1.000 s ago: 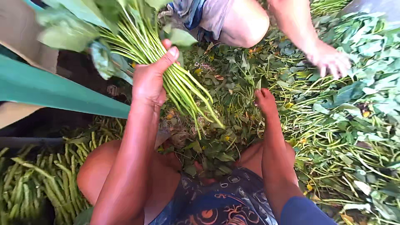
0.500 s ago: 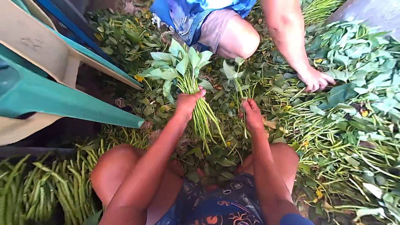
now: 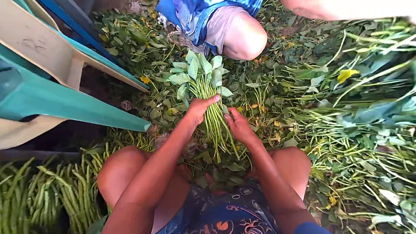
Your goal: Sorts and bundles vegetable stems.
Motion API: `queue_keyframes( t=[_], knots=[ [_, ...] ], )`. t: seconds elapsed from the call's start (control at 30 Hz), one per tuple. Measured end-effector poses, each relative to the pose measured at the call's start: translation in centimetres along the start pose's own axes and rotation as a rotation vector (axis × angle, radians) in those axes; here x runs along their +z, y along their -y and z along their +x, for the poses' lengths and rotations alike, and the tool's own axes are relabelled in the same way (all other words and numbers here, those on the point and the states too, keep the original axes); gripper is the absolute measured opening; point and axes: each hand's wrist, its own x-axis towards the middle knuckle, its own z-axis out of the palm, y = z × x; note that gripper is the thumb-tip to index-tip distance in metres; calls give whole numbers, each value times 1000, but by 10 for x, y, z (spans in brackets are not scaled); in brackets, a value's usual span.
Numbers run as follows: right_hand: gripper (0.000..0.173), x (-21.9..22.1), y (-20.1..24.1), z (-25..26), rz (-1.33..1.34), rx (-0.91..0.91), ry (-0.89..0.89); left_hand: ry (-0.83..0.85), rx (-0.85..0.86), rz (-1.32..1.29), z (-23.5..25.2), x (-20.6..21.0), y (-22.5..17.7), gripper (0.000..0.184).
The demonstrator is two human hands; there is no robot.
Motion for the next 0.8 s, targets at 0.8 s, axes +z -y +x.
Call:
queue_keyframes(
  t=[0.8],
  knots=[
    [57,-46,-96,-26,-118,45,165,-263,434,-175,13,-37,-55,34]
  ],
)
